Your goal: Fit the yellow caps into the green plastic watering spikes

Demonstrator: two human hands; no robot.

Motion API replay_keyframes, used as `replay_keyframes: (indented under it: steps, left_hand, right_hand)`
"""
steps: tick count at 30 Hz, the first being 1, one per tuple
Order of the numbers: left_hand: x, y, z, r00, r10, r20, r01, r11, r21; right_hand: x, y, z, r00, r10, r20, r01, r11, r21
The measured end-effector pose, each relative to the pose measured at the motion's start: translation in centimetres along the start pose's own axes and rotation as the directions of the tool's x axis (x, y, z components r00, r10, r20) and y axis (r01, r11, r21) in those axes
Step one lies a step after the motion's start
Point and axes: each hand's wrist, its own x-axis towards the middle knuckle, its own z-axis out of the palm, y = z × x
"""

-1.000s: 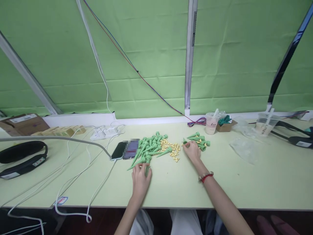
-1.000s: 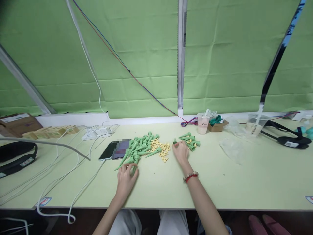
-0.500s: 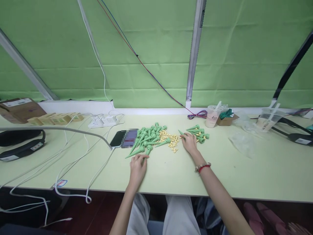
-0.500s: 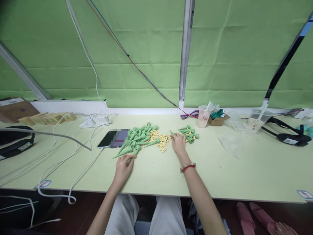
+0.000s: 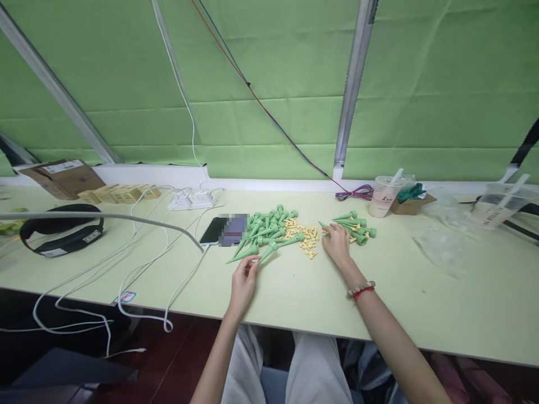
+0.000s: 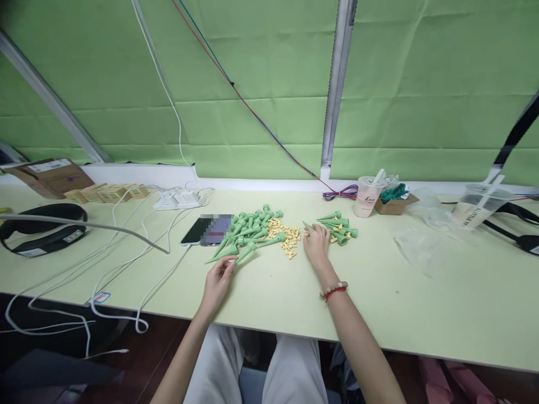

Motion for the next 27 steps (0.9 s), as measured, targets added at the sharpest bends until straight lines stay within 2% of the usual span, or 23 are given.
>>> replay_keyframes:
  steps: [3,6,8,13,16,18,20,23,27]
  left_hand:
    - [0.1,-0.3,0.1,0.999,-0.031,0.012,0.031,0.998,-0.055]
    - [0.1,-0.4,0.1,0.999,-0.035,0.022,0.037,0.99,-0.134]
    - [0.2,-0.3,0.2,0.999,-0.037,0.018,0.039,0.985,-0.166]
    - [0.1,-0.1,0.2,0.998,-0.028,0.051,0.035,0.989,-0.144]
    - [0.1,0.2,0.3,0.995,-0.031,0.096,0.043,0.992,-0.119]
    - [0.1,0.3,0.4,0.991,-0.027,0.129,0.039,0.995,-0.092]
    - [0.1,0.4,0.4,0.986,-0.017,0.164,0.027,0.998,-0.058]
    - [0.1,0.1,0.5,0.98,-0.012,0.201,0.013,1.0,-0.004]
    - [0.1,-0.2,0.5,0.971,0.001,0.238,-0.007,1.0,0.026]
  right_hand:
    - [-0.3,-1.6,0.0,0.999,-0.04,0.022,0.037,0.991,0.126]
    - [-1.1,-3.2,0.2,0.986,-0.135,0.1,0.112,0.972,0.208]
    - [-1.8,-4.2,0.5,0.98,-0.149,0.131,0.122,0.974,0.193]
    - [-3.0,-5.3,1.2,0.969,-0.089,0.231,0.078,0.995,0.058]
    - [-2.8,-5.1,1.1,0.947,-0.134,0.293,0.096,0.985,0.14]
    - [-2.6,-4.9,1.0,0.944,-0.174,0.281,0.113,0.969,0.22]
    - [-2.3,-4.7,0.9,0.957,-0.174,0.231,0.12,0.965,0.232]
    - [-2.1,-4.4,0.6,0.98,-0.114,0.162,0.077,0.973,0.217]
    - [-1.6,-4.1,-0.2,0.988,-0.035,0.148,0.0,0.973,0.229]
